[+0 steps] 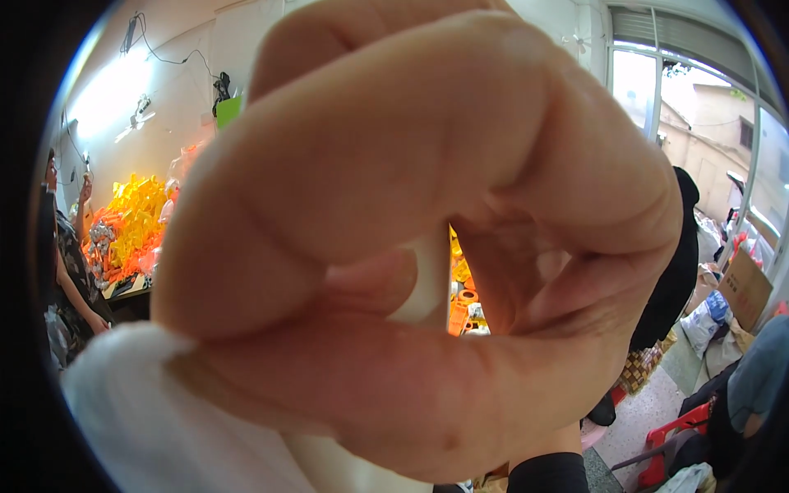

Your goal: Assembling and packaging plastic toy guns at a factory workstation.

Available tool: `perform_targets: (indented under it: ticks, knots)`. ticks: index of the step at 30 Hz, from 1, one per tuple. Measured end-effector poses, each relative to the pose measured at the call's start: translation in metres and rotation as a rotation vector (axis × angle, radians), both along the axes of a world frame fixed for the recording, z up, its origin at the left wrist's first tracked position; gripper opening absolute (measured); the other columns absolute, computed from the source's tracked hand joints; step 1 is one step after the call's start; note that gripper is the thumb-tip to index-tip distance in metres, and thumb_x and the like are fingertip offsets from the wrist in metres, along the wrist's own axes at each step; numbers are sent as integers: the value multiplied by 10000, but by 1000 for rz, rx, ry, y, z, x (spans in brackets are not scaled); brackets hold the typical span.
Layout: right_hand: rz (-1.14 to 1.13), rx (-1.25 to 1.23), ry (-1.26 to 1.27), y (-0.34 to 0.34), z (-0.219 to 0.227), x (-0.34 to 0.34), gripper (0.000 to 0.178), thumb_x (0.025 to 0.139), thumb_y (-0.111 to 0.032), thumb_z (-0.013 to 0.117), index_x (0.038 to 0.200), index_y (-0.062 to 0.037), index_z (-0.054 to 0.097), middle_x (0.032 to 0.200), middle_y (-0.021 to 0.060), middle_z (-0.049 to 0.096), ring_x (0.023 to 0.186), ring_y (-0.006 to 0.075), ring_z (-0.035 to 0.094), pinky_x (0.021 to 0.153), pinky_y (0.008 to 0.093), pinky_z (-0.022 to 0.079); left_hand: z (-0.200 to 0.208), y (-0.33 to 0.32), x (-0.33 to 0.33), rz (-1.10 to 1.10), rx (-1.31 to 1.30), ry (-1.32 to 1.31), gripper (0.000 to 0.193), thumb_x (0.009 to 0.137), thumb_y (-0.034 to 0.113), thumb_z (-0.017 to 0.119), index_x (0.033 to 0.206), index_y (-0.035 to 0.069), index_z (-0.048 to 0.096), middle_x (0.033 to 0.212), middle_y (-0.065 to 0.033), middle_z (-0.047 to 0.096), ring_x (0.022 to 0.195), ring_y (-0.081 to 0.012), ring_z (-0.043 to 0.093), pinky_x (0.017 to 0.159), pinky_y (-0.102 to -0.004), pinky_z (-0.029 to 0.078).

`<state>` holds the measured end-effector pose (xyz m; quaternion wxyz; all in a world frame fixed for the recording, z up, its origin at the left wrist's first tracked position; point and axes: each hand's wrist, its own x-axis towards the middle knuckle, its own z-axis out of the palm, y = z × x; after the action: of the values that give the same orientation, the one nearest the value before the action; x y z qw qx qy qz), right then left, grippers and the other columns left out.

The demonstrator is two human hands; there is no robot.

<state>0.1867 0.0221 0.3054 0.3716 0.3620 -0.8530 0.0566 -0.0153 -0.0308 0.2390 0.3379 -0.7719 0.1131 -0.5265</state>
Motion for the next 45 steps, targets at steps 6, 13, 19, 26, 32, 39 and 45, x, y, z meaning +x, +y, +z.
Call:
perform_targets:
  ticks: [6,13,19,26,32,39,45]
  knots:
    - [14,-140,-2,16,-34,-7,173,723,-306,861,724,-288,689,1025,-48,508,896,149,430,805,294,291,-33,-7,-10,25,-144,-5,461,820,136,723,1231,-39,609,1171,-210,672,1035,-306,675,969,-396,500]
    - [32,-557,-23,36,-149,-16,181,715,-309,866,717,-286,687,1010,-48,508,881,152,431,793,295,291,-97,37,-14,55,-566,-26,469,826,140,722,1242,-41,604,1178,-214,671,1041,-305,676,978,-396,497]
    - [-66,-1036,-3,-7,-232,-23,163,743,-307,856,739,-231,713,971,-20,538,830,151,449,743,289,310,-168,32,-46,213,-1075,-181,499,830,85,763,1264,-68,572,1260,-186,646,1154,-258,637,997,-345,496]
    - [211,-1605,-265,-45,-309,-21,142,782,-151,801,865,-41,768,1018,97,642,854,219,558,731,324,403,-245,37,-74,490,-1195,-254,872,650,113,933,1380,21,466,1391,-175,547,1283,-281,548,1071,-431,474]
    - [346,-1611,-346,-53,-325,-25,103,820,-64,770,917,-43,747,1028,94,624,873,220,569,796,343,381,-269,30,-68,363,-1417,-377,840,677,141,918,1377,29,467,1395,-200,531,1288,-309,535,1074,-448,464]
    - [354,-1654,-325,-33,-332,-27,98,819,-77,776,909,-49,747,1045,86,612,879,217,560,799,343,384,-270,35,-69,389,-1471,-454,814,693,95,884,1380,-26,463,1392,-209,526,1262,-314,548,1059,-448,474]
    - [346,-1675,-334,-26,-335,-27,103,821,-95,781,904,-57,734,1030,94,609,885,224,550,801,340,387,-279,40,-72,447,-1468,-468,824,734,155,865,1410,-23,429,1408,-187,501,1274,-297,531,1072,-432,448]
